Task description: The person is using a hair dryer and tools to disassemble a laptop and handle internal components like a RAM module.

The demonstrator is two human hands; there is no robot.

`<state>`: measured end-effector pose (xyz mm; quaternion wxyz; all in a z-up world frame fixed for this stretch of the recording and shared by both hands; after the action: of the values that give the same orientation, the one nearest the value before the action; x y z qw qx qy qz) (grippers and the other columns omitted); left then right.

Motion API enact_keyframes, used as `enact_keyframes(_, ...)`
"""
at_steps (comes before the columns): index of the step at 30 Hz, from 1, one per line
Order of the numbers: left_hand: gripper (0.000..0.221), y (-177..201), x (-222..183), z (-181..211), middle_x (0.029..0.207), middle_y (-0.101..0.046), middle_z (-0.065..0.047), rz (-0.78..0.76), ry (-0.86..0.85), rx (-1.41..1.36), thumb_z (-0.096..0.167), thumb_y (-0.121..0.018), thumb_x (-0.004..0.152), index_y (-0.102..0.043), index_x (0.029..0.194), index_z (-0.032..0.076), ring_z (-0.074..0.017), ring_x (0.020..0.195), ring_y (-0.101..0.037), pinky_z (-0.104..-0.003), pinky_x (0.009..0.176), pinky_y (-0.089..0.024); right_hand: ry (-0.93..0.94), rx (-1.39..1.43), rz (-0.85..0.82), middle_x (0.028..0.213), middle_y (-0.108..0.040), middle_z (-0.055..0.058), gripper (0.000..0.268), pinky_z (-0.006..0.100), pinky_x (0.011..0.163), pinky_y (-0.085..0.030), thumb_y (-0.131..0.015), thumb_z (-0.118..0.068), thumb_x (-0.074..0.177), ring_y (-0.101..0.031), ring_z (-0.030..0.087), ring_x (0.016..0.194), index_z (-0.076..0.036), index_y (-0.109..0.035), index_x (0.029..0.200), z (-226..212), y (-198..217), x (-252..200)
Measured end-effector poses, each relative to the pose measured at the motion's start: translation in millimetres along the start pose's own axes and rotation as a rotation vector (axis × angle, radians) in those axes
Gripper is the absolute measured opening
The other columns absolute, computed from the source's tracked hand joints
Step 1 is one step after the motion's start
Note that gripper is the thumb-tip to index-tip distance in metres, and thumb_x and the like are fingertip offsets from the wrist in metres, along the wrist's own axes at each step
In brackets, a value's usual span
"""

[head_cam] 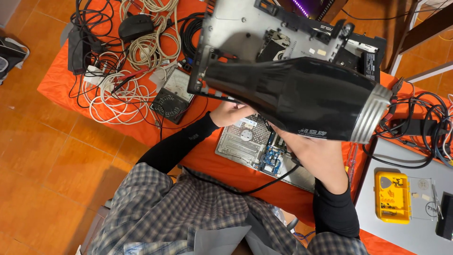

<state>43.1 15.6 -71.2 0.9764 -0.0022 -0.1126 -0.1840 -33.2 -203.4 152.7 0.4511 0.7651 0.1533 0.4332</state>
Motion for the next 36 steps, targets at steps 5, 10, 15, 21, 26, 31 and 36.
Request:
enact_keyframes(5, 0.011, 16, 4, 1, 0.097, -0.07, 0.002, 0.064, -0.192, -0.039, 0.006, -0.067, 0.101, -0.072, 0.11, 0.003, -0.005, 0.084, -0.063, -0.023, 0.072, -0.052, -0.479, 0.767, 0.042, 0.112, -0.073, 0.004, 0.03, 0.027, 0.089, -0.056, -0.077, -0.001, 0.087, -0.07, 0.012, 0.1, 0.002, -0.068, 0.116, 3, -3, 3)
enact_keyframes(10, 0.014, 23, 5, -26, 0.086, -0.05, 0.004, 0.148, -0.119, -0.156, 0.005, -0.07, 0.105, -0.072, 0.118, 0.0, -0.0059, 0.078, -0.05, -0.025, 0.07, -0.043, -0.803, 0.749, -0.012, 0.086, -0.068, 0.012, 0.024, 0.032, 0.057, -0.047, -0.078, 0.002, 0.089, -0.057, 0.018, 0.065, 0.004, -0.071, 0.112, 6, 0, 4)
enact_keyframes(15, 0.021, 12, 13, 64, 0.12, -0.073, -0.004, 0.026, -0.15, -0.465, 0.006, -0.06, 0.103, -0.062, 0.124, 0.004, -0.0146, 0.109, -0.074, -0.032, 0.099, -0.061, -0.691, 0.675, 0.058, 0.082, -0.066, -0.001, 0.021, 0.022, 0.049, -0.04, -0.076, -0.001, 0.09, -0.051, 0.005, 0.057, 0.001, -0.069, 0.11, 6, 12, 10)
enact_keyframes(21, 0.005, 13, 4, 28, 0.079, -0.045, 0.003, 0.15, -0.03, -0.076, 0.0, -0.066, 0.104, -0.061, 0.107, 0.0, -0.0049, 0.066, -0.039, -0.027, 0.066, -0.035, -0.729, 0.813, 0.208, 0.084, -0.065, 0.0, 0.018, 0.022, 0.051, -0.04, -0.075, 0.001, 0.092, -0.052, 0.006, 0.057, 0.001, -0.065, 0.106, 7, 13, 14)
enact_keyframes(26, 0.008, -2, 5, 57, 0.088, -0.036, 0.012, -0.075, -0.28, -0.392, 0.007, -0.06, 0.111, -0.052, 0.11, 0.008, -0.0002, 0.073, -0.036, -0.032, 0.103, -0.061, -0.782, 0.819, 0.292, 0.084, -0.066, -0.001, 0.02, 0.021, 0.049, -0.041, -0.075, 0.0, 0.092, -0.054, 0.006, 0.057, 0.0, -0.063, 0.108, 10, 10, 17)
enact_keyframes(31, 0.031, -7, 4, 91, 0.105, -0.063, 0.004, -0.089, -0.139, -0.125, 0.009, -0.056, 0.104, -0.052, 0.133, 0.0, -0.003, 0.082, -0.048, -0.026, 0.082, -0.047, -0.765, 0.832, 0.268, 0.084, -0.066, 0.0, 0.021, 0.021, 0.05, -0.04, -0.076, -0.001, 0.093, -0.052, 0.006, 0.057, 0.001, -0.064, 0.11, 10, 7, 13)
enact_keyframes(36, 0.028, 6, -7, -11, 0.093, -0.053, -0.012, -0.086, 0.11, -0.046, 0.009, -0.062, 0.108, -0.062, 0.13, -0.009, -0.0164, 0.079, -0.052, -0.034, 0.072, -0.045, -0.77, 0.821, 0.365, 0.081, -0.064, 0.0, 0.019, 0.021, 0.052, -0.041, -0.075, -0.001, 0.095, -0.053, 0.006, 0.058, 0.001, -0.064, 0.11, 11, 4, 6)
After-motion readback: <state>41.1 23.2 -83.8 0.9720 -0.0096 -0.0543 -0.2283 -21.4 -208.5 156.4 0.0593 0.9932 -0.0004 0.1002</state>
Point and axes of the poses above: each hand's wrist, its own x-axis towards the middle knuckle, its own y-axis out of the back of the hand, z = x × y, the point moved 2 cm from there along x, towards the middle knuckle
